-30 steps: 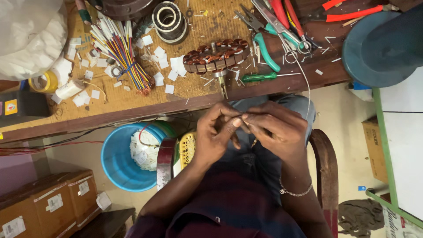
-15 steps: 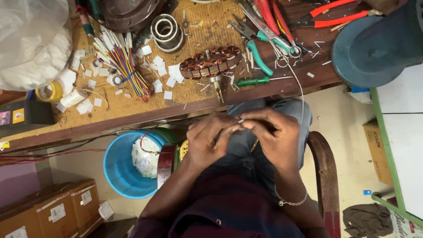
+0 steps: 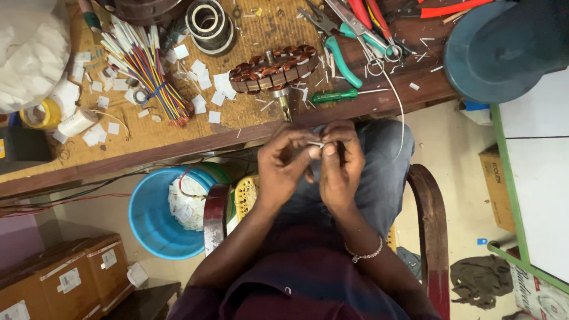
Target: The person sits at a cluttered workbench and repairs a motor stator. They cut small white insulating pieces with scissors, insert them into the stator slots, and use a screwdriver to adjust the copper windings. The person repeats this process for several slots throughout the clip.
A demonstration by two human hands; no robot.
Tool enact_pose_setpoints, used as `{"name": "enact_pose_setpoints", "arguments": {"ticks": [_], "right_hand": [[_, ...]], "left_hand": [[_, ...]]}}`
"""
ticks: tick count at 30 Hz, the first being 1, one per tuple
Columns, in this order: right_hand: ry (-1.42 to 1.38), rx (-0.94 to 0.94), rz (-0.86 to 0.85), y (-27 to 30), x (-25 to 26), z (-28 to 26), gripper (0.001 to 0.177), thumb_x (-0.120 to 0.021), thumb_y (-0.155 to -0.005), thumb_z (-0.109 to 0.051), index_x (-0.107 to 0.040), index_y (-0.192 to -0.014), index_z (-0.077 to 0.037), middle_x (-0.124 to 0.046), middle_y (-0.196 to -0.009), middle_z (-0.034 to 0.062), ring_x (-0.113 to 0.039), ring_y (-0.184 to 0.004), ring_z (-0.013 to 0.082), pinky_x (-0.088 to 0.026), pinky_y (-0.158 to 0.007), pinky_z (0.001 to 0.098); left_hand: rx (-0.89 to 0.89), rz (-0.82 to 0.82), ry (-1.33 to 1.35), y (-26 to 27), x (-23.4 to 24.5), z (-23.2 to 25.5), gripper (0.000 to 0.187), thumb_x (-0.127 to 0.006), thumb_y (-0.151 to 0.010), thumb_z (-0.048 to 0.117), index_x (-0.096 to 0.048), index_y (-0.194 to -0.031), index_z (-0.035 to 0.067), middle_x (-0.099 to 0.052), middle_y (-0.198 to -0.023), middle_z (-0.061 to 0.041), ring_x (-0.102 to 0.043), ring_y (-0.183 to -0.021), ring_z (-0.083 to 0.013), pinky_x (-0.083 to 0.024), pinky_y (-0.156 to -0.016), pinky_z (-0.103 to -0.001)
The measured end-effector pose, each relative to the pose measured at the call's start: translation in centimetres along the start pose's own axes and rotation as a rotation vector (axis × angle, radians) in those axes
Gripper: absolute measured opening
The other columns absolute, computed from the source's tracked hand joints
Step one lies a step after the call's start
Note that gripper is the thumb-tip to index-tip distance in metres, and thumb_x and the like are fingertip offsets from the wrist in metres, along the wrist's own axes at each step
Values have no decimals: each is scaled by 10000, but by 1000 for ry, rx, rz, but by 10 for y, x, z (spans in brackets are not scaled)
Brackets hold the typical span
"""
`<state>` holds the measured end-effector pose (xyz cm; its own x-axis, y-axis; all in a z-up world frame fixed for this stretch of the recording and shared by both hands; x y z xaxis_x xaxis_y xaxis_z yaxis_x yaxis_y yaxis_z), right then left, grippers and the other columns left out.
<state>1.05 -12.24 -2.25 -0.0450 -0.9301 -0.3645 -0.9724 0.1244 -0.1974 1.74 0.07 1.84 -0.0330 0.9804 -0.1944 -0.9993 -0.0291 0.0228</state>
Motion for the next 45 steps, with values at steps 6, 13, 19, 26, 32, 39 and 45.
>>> {"name": "enact_pose_setpoints", "arguments": {"ticks": [6, 13, 19, 26, 32, 39, 45], "right_hand": [[261, 9, 26, -2, 14, 1, 294, -644, -1060, -241, -522, -1198, -13, -621, -1032, 35, -603, -909, 93, -499, -809, 252], [620, 283, -74, -17, 10, -19, 129, -749, -983, -38, -694, -1095, -3, -702, -1078, 120, -694, -917, 211, -551, -812, 276], [632, 111, -201, -30, -1, -36, 207, -824, -865, 59, -724, -1033, -6, -762, -1014, 107, -757, -933, 187, -591, -803, 304], [712, 249, -360, -35, -17, -72, 178, -809, -827, 74, -704, -940, -15, -754, -964, 99, -751, -824, 183, -585, -668, 281], [642, 205, -371, -31, -17, -77, 203, -804, -837, 73, -714, -999, -10, -760, -999, 113, -775, -894, 202, -613, -732, 268], [322, -268, -220, -19, 0, -46, 135, -711, -911, 79, -714, -1046, 74, -756, -970, 138, -759, -850, 167, -626, -750, 276], [313, -230, -97, -1, -4, -22, 102, -671, -966, 67, -653, -1065, 57, -724, -944, 108, -723, -851, 137, -612, -772, 262]], "left_hand": [[-273, 82, -612, 4, -8, 14, 179, -772, -895, -5, -732, -1060, 51, -652, -1077, -74, -690, -945, -204, -566, -726, -294], [-251, 6, -616, -7, 10, 24, 125, -780, -923, 49, -735, -1039, 57, -752, -957, -69, -754, -853, -185, -582, -742, -305], [72, -63, -445, -7, 33, 18, 105, -743, -924, 60, -747, -1028, 44, -778, -978, -52, -731, -774, -83, -587, -529, -220], [108, -94, -131, 6, 38, 8, 106, -741, -948, 48, -730, -1038, -6, -751, -987, -86, -703, -745, -94, -582, -530, -227], [42, -62, -65, 16, 35, 12, 67, -713, -976, 39, -715, -1023, -9, -752, -981, -87, -732, -785, -97, -590, -525, -218], [-398, -92, -517, 11, 30, 42, 130, -735, -923, -19, -697, -1040, 22, -745, -1018, -108, -759, -942, -223, -611, -841, -327], [-365, -91, -585, 7, 21, 44, 138, -749, -916, -9, -675, -1026, 29, -734, -1012, -101, -753, -941, -241, -600, -841, -335]]}}
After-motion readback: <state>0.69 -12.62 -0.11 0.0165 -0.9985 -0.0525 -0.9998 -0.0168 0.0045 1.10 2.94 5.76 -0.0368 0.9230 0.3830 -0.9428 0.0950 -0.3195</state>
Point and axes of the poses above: each hand's wrist, its own y-axis away from the middle knuckle, its own x-axis out of the back of the hand, z = x × y, the point moved 3 cm from there along -y, towards the middle knuckle
